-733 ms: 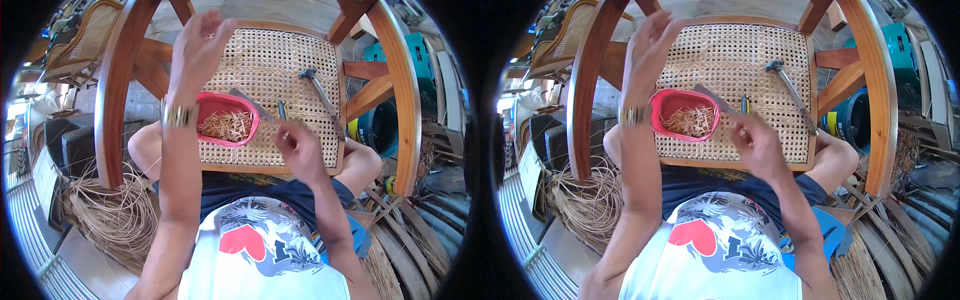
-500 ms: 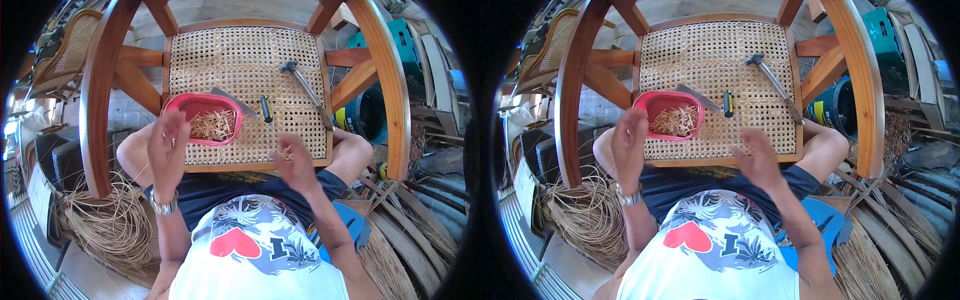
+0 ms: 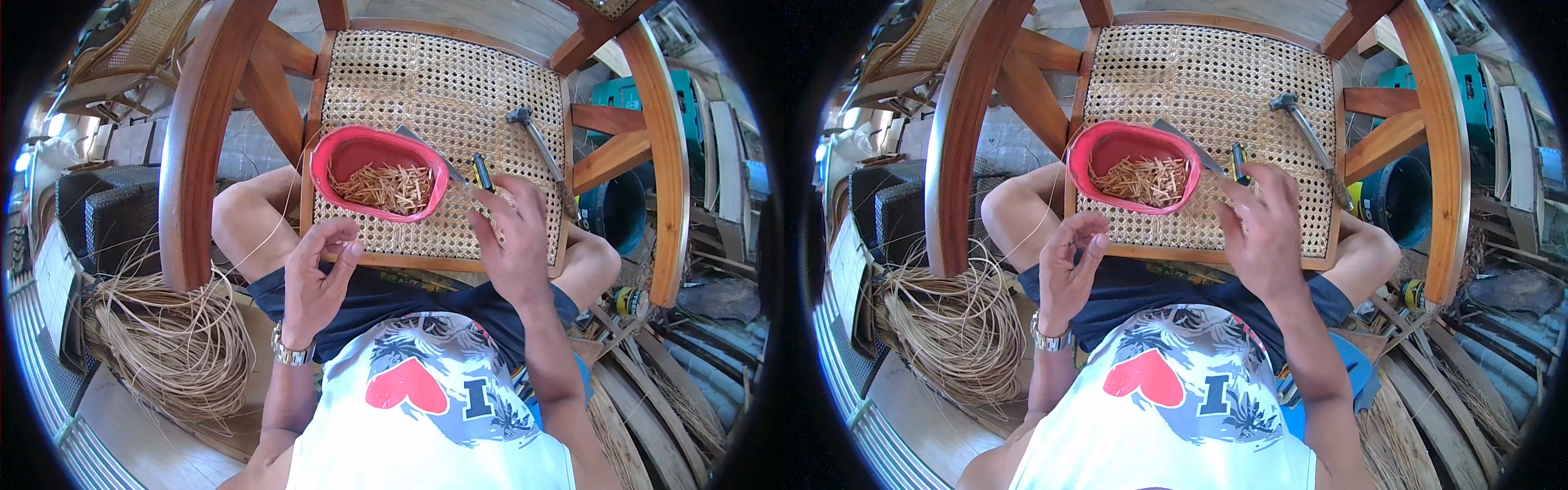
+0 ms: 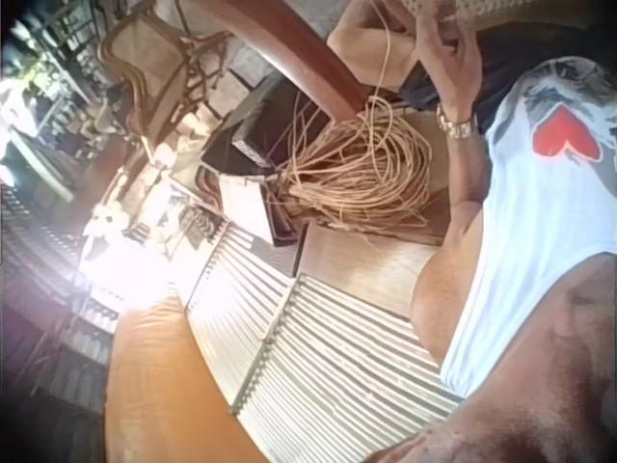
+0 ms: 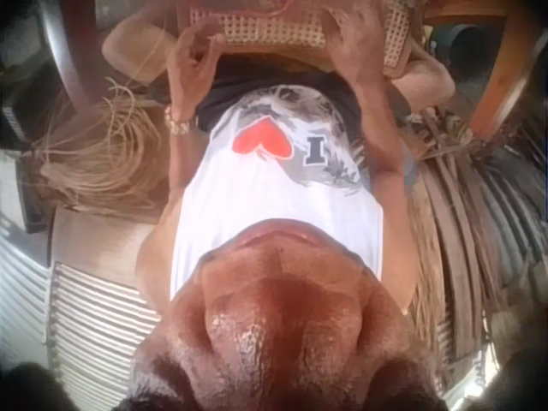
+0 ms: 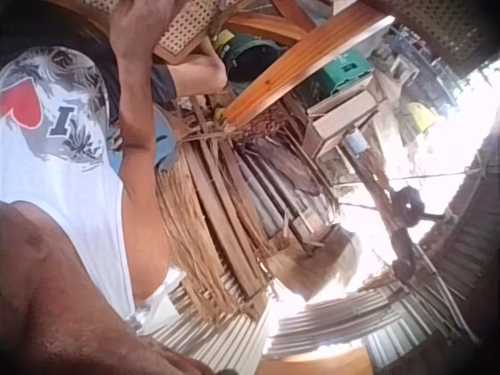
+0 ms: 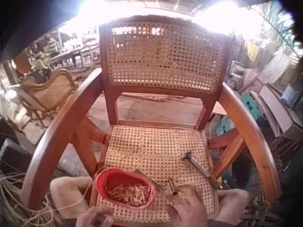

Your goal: Repairing or weaving the cane seat of a wooden chair using strands and pegs.

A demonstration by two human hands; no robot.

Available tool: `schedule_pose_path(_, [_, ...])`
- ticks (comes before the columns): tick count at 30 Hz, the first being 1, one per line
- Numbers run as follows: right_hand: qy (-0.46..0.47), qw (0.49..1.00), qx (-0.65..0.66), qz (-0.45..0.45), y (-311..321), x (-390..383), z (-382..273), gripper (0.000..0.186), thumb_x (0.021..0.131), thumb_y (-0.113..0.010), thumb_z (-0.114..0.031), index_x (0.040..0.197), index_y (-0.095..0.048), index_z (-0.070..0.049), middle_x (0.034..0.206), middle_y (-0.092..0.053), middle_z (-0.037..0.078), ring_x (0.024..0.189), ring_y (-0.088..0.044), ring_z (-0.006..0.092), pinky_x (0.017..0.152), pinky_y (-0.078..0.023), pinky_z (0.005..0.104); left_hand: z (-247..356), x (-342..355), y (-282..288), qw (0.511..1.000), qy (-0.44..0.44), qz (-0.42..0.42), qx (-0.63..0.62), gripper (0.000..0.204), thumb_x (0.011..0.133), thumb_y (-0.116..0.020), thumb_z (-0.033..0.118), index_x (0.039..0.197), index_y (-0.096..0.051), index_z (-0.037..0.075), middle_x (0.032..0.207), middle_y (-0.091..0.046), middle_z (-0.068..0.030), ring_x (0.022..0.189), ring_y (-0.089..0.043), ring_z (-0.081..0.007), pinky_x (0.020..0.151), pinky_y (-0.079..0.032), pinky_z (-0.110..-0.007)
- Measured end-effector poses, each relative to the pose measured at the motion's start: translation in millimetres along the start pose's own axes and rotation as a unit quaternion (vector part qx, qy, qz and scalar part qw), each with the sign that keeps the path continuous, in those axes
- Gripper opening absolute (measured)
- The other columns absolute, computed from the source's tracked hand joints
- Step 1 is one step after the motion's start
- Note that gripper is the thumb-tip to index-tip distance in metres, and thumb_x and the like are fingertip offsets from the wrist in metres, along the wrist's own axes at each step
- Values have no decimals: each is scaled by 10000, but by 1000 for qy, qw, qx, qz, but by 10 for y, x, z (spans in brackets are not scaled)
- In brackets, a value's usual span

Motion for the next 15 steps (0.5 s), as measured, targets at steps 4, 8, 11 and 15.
schedule_pose_path(4, [6,989,-10,-144,-631,316,-182,260,847,-735,-153,1092,-715,-69,1010,-653,129,1022,-605,306,888,-489,434,2,65,36,1000,-16,-1,-7,275,950,-723,142,1178,-648,8,1024,-695,-82,909,-648,-145,822,-520,-287])
schedule_pose_path(8, [92,982,-83,-140,-859,492,-374,240,828,-749,-194,1029,-746,-62,889,-642,126,927,-619,300,872,-501,431,19,30,158,999,-32,15,-1,270,946,-727,139,1175,-653,16,1027,-696,-83,910,-646,-141,817,-518,-285])
schedule_pose_path(11, [79,973,-123,-176,-959,530,-332,212,829,-752,-183,996,-756,-53,910,-645,122,944,-614,292,878,-496,430,-19,-23,214,1000,-25,6,9,278,987,-681,141,1223,-627,4,1078,-674,-46,960,-610,-93,859,-503,-254])
schedule_pose_path(15, [83,973,-116,-181,-990,540,-384,184,821,-755,-173,960,-763,-51,927,-648,126,957,-608,292,877,-489,435,-80,-60,267,1000,-19,4,6,285,987,-681,147,1228,-629,4,1079,-672,-45,953,-604,-93,855,-499,-253])
Point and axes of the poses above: each hand's wrist, its own x-axis towards the middle knuckle, its own y-axis out of the back of the hand, z = x × y, the point moved 10 cm from there along x, towards the middle knuckle
